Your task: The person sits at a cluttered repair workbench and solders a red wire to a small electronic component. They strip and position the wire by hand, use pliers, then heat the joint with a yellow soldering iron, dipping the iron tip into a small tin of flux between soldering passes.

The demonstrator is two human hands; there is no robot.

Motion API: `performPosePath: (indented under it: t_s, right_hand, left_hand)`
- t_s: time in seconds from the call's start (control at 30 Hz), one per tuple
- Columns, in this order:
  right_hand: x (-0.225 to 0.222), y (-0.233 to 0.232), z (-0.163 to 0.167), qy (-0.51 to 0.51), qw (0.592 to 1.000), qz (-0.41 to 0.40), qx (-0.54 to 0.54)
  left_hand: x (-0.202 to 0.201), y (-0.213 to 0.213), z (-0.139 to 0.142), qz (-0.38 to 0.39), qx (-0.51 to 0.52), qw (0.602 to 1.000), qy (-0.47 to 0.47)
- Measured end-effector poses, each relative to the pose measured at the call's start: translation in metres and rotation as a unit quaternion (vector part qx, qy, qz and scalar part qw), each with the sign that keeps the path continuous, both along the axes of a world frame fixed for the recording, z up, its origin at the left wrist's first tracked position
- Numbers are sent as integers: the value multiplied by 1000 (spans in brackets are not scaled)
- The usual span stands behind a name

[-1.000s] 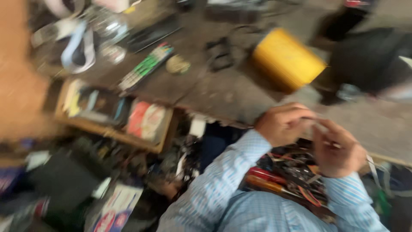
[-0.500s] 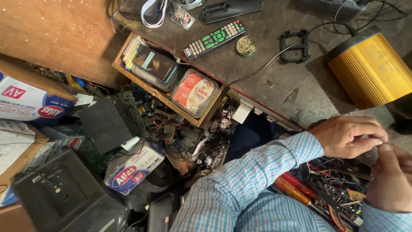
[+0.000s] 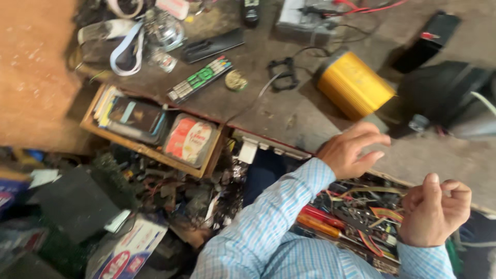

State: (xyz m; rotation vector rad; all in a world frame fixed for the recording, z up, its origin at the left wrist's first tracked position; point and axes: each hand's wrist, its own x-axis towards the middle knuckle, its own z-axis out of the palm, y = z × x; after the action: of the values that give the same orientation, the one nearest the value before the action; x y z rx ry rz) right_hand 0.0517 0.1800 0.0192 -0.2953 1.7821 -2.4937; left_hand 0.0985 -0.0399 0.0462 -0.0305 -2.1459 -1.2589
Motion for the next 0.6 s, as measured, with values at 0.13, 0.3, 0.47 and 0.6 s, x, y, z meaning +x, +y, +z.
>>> performPosePath:
  t_s: [0.13, 0.3, 0.47, 0.6]
  right_hand:
    - [19, 47, -10, 56, 994, -78, 46]
    - [44, 113, -41, 74, 976, -179, 101]
    - [69, 150, -62, 106, 938, -221, 246]
    - [72, 148, -76, 107, 920, -236, 295]
  left_hand:
    - [50, 13, 16, 99, -49, 985, 131]
    - [138, 14, -16, 112, 73, 991, 12]
    - [207, 15, -46, 96, 64, 988, -98]
    - [215, 22, -47, 97, 73, 987, -108]
